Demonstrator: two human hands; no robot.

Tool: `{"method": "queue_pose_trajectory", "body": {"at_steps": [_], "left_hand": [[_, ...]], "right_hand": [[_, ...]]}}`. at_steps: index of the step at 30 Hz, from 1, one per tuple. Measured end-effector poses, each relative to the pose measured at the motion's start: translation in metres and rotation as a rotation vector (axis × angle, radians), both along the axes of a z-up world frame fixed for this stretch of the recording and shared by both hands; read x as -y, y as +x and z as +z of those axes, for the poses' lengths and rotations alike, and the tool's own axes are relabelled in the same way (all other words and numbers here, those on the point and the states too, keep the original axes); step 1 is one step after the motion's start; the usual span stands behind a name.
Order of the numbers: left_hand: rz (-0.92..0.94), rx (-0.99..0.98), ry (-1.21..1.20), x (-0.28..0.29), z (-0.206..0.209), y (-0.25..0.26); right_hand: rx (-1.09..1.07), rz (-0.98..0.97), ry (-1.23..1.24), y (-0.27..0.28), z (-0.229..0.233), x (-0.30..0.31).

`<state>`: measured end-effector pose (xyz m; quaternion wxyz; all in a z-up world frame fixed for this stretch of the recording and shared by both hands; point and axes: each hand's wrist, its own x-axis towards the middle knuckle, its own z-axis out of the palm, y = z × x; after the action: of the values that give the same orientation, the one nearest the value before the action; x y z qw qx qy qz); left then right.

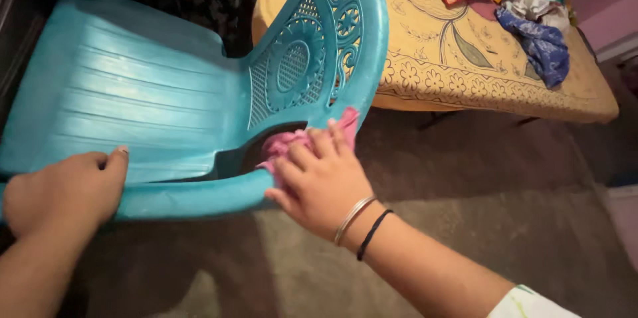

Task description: The person wipes a brown table, a blue plastic chair, a bed with a patterned cover, a woven cot, and a small wooden stool using a pink cloth. The person moves between objects and wipes each surface thoroughly.

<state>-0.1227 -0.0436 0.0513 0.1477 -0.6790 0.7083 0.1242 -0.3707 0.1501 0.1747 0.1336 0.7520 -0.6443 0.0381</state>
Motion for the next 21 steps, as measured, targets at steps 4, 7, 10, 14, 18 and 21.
{"method": "queue_pose_trajectory", "body": {"at_steps": [4, 7, 10, 14, 18, 21], "left_hand": [[-0.027, -0.008, 0.027, 0.003, 0.010, 0.002], [-0.048, -0.025, 0.030, -0.001, 0.020, 0.000], [-0.079, -0.058, -0.002, -0.004, 0.029, -0.001], [-0.091, -0.067, 0.047, -0.004, 0.036, 0.001], [-0.098, -0.092, 0.009, -0.007, 0.039, -0.002], [-0.086, -0.127, -0.001, -0.009, 0.044, -0.004]], "right_hand": [[0.058, 0.203, 0.104, -0.037, 0.015, 0.012], [-0.164, 0.107, 0.225, -0.088, 0.025, 0.029], [-0.245, -0.062, 0.322, -0.126, 0.035, 0.059], [-0.161, -0.235, 0.340, -0.167, 0.044, 0.104], [0.073, -0.458, 0.242, -0.199, 0.034, 0.141], [0.104, -0.532, 0.242, -0.217, 0.024, 0.164]]}}
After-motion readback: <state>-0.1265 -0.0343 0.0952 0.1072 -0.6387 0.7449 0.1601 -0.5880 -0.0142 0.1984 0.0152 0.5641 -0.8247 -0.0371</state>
